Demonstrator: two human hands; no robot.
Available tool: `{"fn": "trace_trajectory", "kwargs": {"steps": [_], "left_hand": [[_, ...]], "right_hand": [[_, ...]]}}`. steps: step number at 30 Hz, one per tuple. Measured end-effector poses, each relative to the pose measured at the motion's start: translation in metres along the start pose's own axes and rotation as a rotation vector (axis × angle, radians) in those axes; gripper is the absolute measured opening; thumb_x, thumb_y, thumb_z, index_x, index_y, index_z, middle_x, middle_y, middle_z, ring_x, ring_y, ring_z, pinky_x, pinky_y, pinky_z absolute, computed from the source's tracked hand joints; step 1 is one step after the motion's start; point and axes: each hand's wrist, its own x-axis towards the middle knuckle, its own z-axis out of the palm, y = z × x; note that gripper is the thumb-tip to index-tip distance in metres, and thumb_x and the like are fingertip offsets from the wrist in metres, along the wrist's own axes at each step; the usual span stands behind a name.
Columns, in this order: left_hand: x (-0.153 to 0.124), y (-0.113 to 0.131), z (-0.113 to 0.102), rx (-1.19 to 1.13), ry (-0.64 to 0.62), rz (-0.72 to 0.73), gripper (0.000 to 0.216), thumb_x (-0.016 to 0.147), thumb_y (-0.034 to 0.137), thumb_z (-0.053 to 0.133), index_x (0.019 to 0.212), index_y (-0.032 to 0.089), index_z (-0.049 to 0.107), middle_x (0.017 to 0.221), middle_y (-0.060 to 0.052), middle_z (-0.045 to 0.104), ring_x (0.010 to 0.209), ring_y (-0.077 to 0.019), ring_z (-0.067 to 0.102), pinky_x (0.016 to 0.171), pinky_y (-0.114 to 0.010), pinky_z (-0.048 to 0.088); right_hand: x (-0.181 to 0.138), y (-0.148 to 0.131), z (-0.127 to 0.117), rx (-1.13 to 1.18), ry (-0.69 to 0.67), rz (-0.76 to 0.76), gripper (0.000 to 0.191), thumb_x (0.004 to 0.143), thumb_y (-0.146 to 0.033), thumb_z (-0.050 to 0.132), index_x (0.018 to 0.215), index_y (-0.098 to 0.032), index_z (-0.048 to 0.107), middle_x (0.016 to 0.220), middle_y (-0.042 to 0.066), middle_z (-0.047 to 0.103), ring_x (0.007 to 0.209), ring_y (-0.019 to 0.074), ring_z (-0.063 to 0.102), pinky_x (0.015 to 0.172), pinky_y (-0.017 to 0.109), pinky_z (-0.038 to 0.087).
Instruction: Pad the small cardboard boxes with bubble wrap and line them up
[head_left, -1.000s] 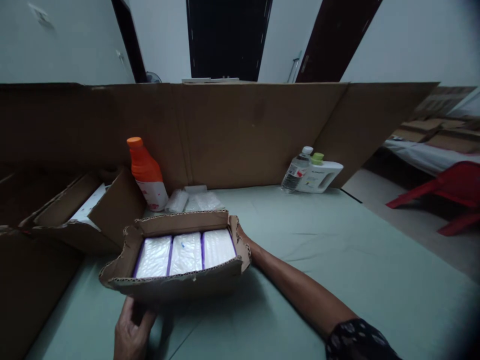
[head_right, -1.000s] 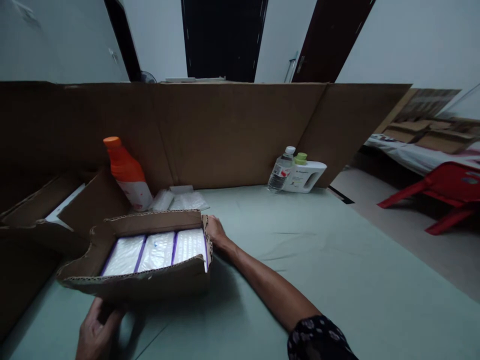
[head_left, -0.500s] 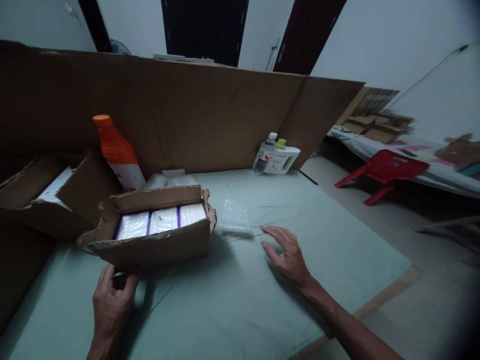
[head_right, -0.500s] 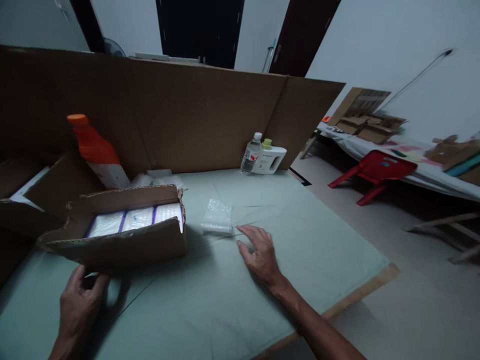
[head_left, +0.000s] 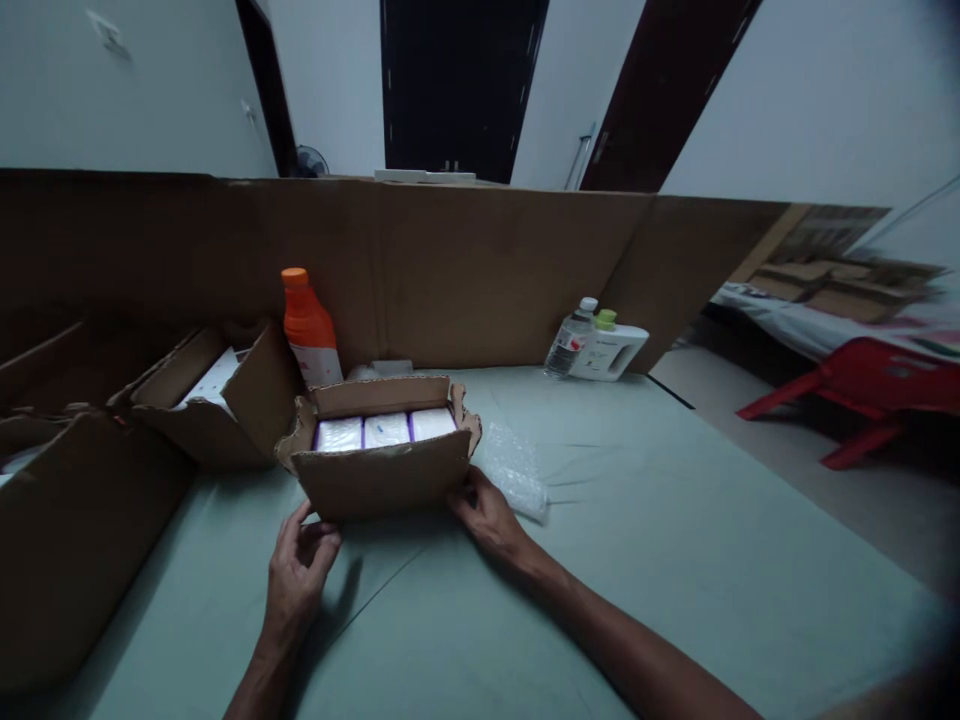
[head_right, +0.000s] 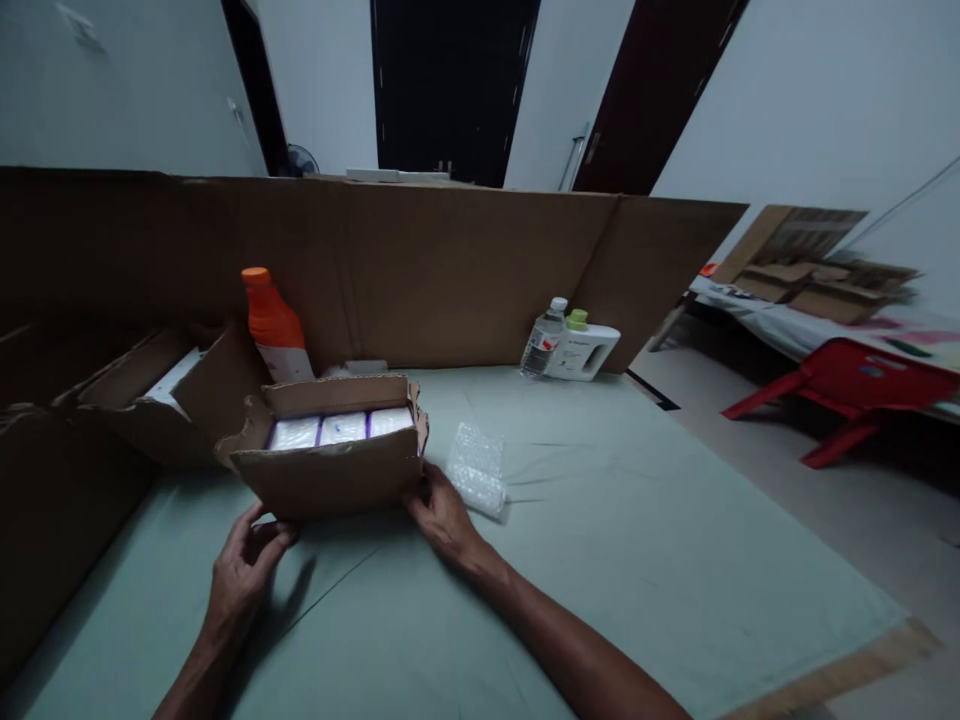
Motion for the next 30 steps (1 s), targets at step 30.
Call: {"fn": "trace_trajectory", "kwargs": {"steps": [30], "left_hand": [[-0.007,0.004,0.009,-0.111,0.059,-0.085,0.058,0.072,0.037,0.066,0.126,0.016,0.059,0.114,-0.012,0.069,0.098,-0.0241,0.070,0.093,-0.045,0.055]], "right_hand": [[-0.056,-0.023,-0.058,-0.538,0.073,0.099,0.030,0.098,-0.038,0.053,0.111,-0.021,0.074,0.101,0.006,0.079,0.099,0.0218,0.072,0.090,0.032,0.052]]}}
